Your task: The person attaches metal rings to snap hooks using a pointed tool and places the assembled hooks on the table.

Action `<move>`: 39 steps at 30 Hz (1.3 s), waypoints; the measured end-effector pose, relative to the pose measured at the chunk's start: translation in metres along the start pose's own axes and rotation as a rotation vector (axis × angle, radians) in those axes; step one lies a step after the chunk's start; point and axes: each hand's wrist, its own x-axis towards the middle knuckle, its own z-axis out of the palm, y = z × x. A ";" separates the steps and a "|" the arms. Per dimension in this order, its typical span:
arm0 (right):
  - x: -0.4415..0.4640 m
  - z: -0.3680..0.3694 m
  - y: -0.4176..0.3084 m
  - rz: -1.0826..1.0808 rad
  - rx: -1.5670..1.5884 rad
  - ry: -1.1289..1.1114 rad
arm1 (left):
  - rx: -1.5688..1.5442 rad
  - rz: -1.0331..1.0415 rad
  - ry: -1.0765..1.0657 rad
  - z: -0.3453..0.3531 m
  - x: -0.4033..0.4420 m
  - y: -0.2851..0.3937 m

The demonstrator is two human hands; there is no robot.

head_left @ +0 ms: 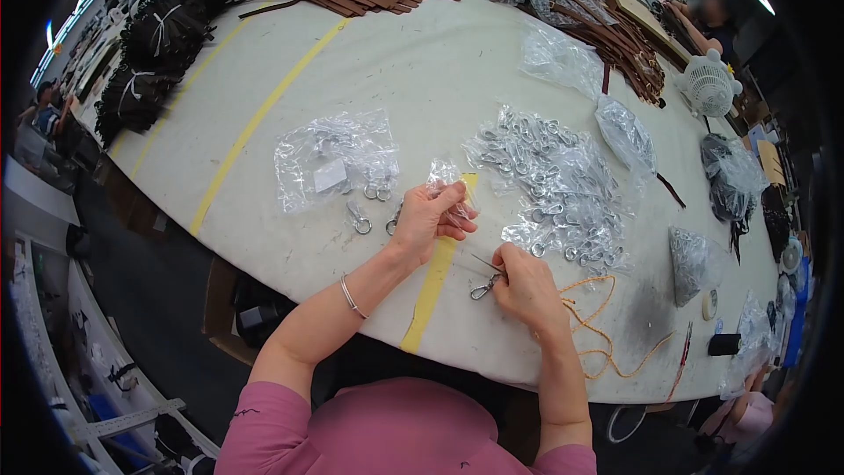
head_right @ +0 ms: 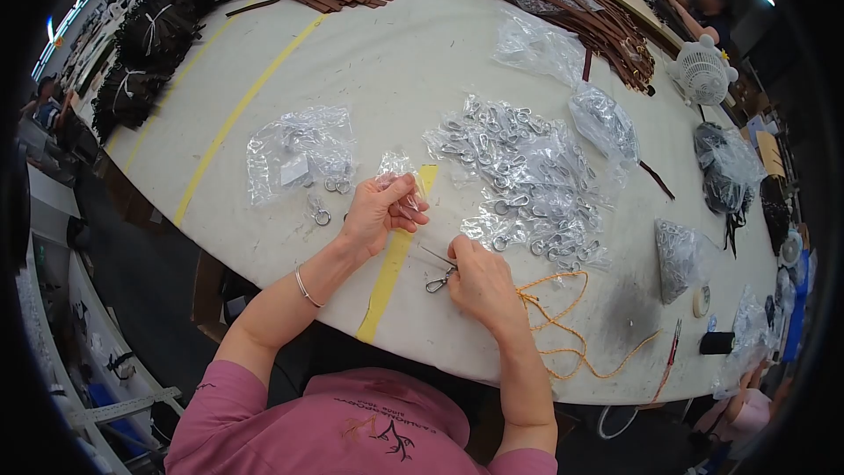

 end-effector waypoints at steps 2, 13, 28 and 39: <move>0.004 -0.008 -0.002 0.069 0.219 -0.026 | 0.010 0.001 0.007 0.000 -0.001 0.000; 0.005 0.004 -0.001 0.041 0.947 0.331 | 0.015 -0.048 -0.059 0.003 -0.002 -0.009; 0.010 0.010 0.000 0.135 1.031 0.427 | -0.067 -0.085 -0.159 0.009 -0.008 -0.010; 0.012 0.025 -0.004 0.064 1.011 0.566 | -0.048 -0.082 -0.292 0.010 -0.006 -0.025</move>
